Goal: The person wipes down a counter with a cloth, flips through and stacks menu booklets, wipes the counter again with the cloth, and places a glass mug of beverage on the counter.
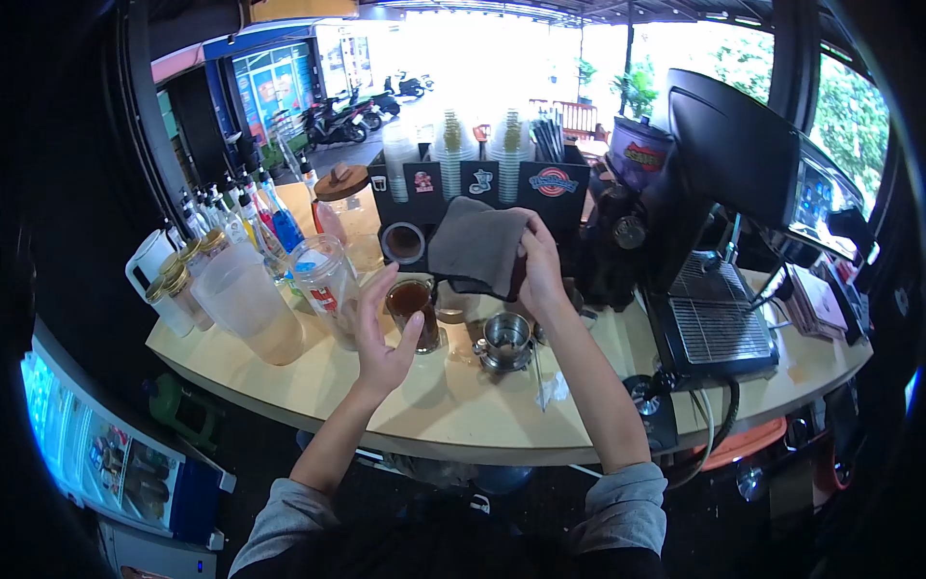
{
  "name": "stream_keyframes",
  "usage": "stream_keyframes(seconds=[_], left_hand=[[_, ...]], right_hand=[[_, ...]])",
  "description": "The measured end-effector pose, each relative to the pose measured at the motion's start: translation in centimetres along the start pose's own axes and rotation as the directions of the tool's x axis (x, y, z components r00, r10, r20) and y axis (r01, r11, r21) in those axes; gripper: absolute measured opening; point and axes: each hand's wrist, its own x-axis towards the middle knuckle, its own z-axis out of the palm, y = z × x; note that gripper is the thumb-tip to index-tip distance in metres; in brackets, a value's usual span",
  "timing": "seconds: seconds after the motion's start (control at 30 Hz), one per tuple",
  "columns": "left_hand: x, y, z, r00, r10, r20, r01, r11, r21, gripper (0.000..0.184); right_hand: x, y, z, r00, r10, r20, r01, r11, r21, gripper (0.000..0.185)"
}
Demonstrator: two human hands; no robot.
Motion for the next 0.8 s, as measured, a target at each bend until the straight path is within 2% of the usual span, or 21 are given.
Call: stream_keyframes(seconds=[0.07,0.1,0.17,0.2,0.23,0.3,0.4,0.43,0.47,0.5,0.57,0.6,0.63,0.7,0.73,0.77,0.8], left_hand=[[0.7,0.5,1.0,0.96,-0.276,-0.047,0.239,0.896,-0.375,0.048],[0.7,1.6,1.9,0.965,-0.25,-0.083,0.193,0.886,-0.421,0.048],[-0.1,1.8,1.6,0.933,-0.353,0.066,0.32,0.734,-0.6,0.039],[-0.9,1.7,1.0,0.931,-0.35,0.106,0.349,0.76,-0.549,0.032],[-1.2,2.0,0.6,0.934,-0.336,0.126,0.345,0.75,-0.565,0.032],[-2.0,2.6,-0.2,0.876,-0.37,0.31,0.483,0.661,-0.575,0.024],[-3.8,4.0,-1.2,0.824,-0.335,0.457,0.565,0.55,-0.615,0.02],[-4.4,4.5,-1.3,0.795,-0.31,0.522,0.603,0.499,-0.622,0.017],[-5.0,5.2,-1.7,0.802,-0.241,0.547,0.581,0.527,-0.62,0.017],[-5.7,5.9,-1.7,0.791,-0.192,0.58,0.586,0.508,-0.631,0.017],[-7.1,7.8,-1.1,0.76,-0.273,0.589,0.648,0.26,-0.716,0.017],[-7.4,9.6,-1.2,0.722,-0.25,0.645,0.688,0.164,-0.707,0.018],[-8.0,11.1,-0.6,0.706,-0.219,0.674,0.705,0.131,-0.697,0.018],[-9.1,14.2,0.9,0.673,-0.234,0.702,0.715,-0.038,-0.698,0.018],[-9.9,15.4,1.9,0.69,-0.2,0.695,0.716,0.049,-0.697,0.019],[-10.6,17.0,2.8,0.704,-0.185,0.686,0.71,0.159,-0.686,0.018],[-11.1,18.5,3.5,0.733,-0.065,0.677,0.662,0.296,-0.689,0.018]], right_hand=[[-1.8,-0.1,0.8,1.0,-0.007,-0.01,0.007,0.999,0.053,0.023],[-3.3,-1.9,1.1,0.999,-0.045,0.008,0.045,0.999,-0.001,0.023],[-6.5,-1.9,1.8,0.998,-0.06,0.033,0.061,0.998,-0.029,0.021],[-8.3,-2.1,2.3,0.996,-0.078,0.034,0.079,0.997,-0.028,0.019],[-9.9,-2.5,2.6,0.995,-0.096,0.013,0.096,0.995,-0.04,0.019],[-13.1,-2.8,3.4,0.994,-0.095,-0.053,0.096,0.995,0.02,0.019],[-18.0,-2.3,3.9,0.974,-0.173,-0.146,0.176,0.984,0.012,0.019],[-19.9,-2.3,4.1,0.959,-0.231,-0.167,0.233,0.972,-0.004,0.02],[-22.0,-2.7,4.6,0.948,-0.256,-0.19,0.246,0.966,-0.076,0.02],[-24.3,-3.2,5.5,0.942,-0.216,-0.257,0.211,0.976,-0.047,0.022],[-28.4,-2.7,5.6,0.904,-0.28,-0.323,0.235,0.957,-0.172,0.024],[-30.5,-2.7,5.7,0.894,-0.32,-0.313,0.244,0.935,-0.259,0.024],[-32.6,-2.5,5.3,0.886,-0.357,-0.297,0.226,0.89,-0.397,0.025],[-36.9,-3.1,5.1,0.882,-0.296,-0.367,0.074,0.857,-0.511,0.029],[-39.0,-3.5,4.8,0.87,-0.3,-0.391,0.061,0.853,-0.518,0.029],[-41.2,-3.9,4.2,0.866,-0.234,-0.441,-0.086,0.8,-0.593,0.035],[-42.7,-4.7,4.4,0.852,-0.177,-0.493,-0.227,0.725,-0.651,0.041]])
